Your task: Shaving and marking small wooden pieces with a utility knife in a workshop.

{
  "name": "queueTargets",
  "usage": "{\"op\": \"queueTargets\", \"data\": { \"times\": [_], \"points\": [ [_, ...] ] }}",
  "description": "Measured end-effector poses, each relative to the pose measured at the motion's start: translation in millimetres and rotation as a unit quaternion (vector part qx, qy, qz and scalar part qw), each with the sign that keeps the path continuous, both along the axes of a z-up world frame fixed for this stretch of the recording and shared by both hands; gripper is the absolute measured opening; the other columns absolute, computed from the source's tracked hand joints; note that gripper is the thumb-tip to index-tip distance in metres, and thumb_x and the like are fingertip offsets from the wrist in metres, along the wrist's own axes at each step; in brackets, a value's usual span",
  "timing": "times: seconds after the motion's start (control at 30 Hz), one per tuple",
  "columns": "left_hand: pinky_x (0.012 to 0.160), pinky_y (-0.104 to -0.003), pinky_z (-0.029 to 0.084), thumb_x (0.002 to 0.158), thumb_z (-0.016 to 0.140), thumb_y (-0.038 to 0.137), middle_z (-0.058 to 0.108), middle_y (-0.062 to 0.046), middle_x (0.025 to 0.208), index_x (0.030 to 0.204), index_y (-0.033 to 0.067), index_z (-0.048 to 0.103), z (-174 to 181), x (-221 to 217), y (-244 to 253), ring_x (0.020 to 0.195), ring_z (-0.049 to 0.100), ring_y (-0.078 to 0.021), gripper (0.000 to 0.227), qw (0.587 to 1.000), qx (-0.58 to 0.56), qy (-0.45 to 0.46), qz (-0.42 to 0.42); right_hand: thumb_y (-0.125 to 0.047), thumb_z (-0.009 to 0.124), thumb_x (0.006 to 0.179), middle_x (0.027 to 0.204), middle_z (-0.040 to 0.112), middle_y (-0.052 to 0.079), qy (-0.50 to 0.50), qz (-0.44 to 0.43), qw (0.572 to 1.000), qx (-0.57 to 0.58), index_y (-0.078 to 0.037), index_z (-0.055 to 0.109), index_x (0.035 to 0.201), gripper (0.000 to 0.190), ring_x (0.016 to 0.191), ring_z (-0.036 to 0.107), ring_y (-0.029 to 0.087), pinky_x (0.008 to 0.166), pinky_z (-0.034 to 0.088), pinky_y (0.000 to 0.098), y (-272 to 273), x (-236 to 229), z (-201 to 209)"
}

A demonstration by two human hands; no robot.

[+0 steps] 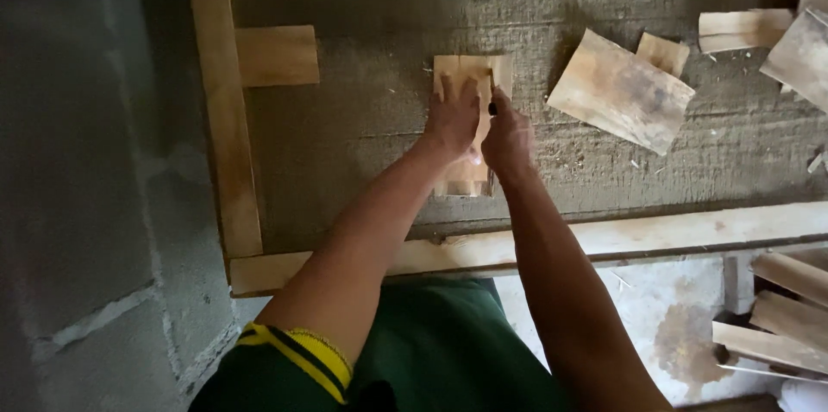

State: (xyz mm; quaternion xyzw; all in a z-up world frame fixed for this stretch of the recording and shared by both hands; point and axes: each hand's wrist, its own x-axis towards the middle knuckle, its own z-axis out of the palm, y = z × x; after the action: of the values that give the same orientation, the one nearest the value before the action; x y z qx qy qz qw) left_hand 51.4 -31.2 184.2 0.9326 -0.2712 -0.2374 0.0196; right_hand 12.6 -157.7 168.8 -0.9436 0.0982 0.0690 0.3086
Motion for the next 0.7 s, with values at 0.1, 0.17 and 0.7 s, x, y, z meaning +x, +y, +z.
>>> {"op": "queueTargets", "data": {
  "times": [0.1,0.17,0.7],
  "points": [
    [0.119,-0.064,0.03,0.055,0.096,0.061,0.021,-0.021,0.161,0.152,-0.0081,0.039,-9.4,-2.6,0.3,0.148,0.016,-0.0596,0.132,0.999,-0.03,0.001,0.019,0.009,0.058,0.095,0.119,0.074,0.02,-0.073,0.03,0.997,-0.001,-0.009,0.053,0.147,0.055,0.096,0.075,0.031,0.074,0.062,0.0435,-4.3,-8.5,-9.1],
    [0.119,-0.065,0.03,0.055,0.096,0.061,0.02,-0.02,0.162,0.152,-0.005,0.04,-12.7,-0.5,-1.0,0.148,0.017,-0.058,0.13,0.999,-0.025,-0.014,0.019,0.009,0.058,0.093,0.12,0.074,0.018,-0.033,0.023,0.999,-0.014,-0.01,0.052,0.146,0.056,0.094,0.074,0.032,0.072,0.062,0.0435,1.2,-5.1,7.5],
    [0.121,-0.067,0.023,0.059,0.09,0.066,0.016,-0.019,0.169,0.162,0.0159,0.031,0.8,-1.3,0.1,0.148,0.022,-0.06,0.129,1.0,0.013,-0.027,-0.003,0.004,0.052,0.103,0.126,0.071,0.016,0.019,-0.022,1.0,0.001,-0.015,0.05,0.149,0.05,0.084,0.077,0.03,0.056,0.064,0.043,3.2,-50.3,-9.9]
  ]
}}
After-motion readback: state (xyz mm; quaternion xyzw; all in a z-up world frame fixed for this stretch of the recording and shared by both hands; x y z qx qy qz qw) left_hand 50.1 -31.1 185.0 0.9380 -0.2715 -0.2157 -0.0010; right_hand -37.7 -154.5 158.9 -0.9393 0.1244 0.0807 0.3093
